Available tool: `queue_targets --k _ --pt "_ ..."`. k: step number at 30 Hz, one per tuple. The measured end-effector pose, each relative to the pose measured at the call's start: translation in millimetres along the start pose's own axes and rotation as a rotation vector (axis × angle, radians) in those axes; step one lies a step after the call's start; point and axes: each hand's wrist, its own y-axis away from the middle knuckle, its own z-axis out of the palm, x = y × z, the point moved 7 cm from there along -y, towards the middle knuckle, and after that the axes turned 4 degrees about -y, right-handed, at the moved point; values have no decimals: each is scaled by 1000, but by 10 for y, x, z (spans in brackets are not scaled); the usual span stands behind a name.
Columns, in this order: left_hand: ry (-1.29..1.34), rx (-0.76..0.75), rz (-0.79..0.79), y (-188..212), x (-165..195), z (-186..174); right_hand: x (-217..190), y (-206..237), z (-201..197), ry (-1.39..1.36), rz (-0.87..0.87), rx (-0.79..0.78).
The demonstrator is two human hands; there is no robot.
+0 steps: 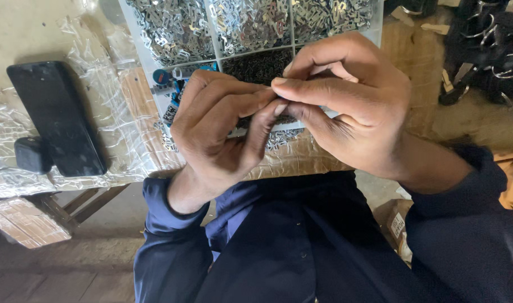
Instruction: The person sits at a workbench assembling padlock lock cylinders, picking small blue-topped pin parts from a compartment tray and pressing them into the cylinder body held in the other hand, repeating this for successive cylinders, and finally working an assembled cylinder with a key.
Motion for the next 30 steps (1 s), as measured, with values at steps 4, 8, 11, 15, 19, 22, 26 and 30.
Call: queue_targets --k 4,8,11,15,19,22,26,30 --pt "143 -22 -93 4 -53 -2 113 24 -13 -244 123 16" --pt "140 -42 -122 14 -50 10 161 49 -13 -281 182 5" --pt "154 -43 -125 26 -52 20 174 58 -2 -305 183 3" --pt "125 -35 -98 39 -64 22 166 78 11 -307 175 6" --pt "115 -23 -26 44 -54 16 179 87 12 -265 189 14" --pt "236 9 -71 58 -101 13 170 68 -3 -282 149 26" --pt "423 81 -172 121 -145 26 170 73 -5 -251 162 15" --pt "399 73 -133 143 -133 38 180 103 4 -232 139 22"
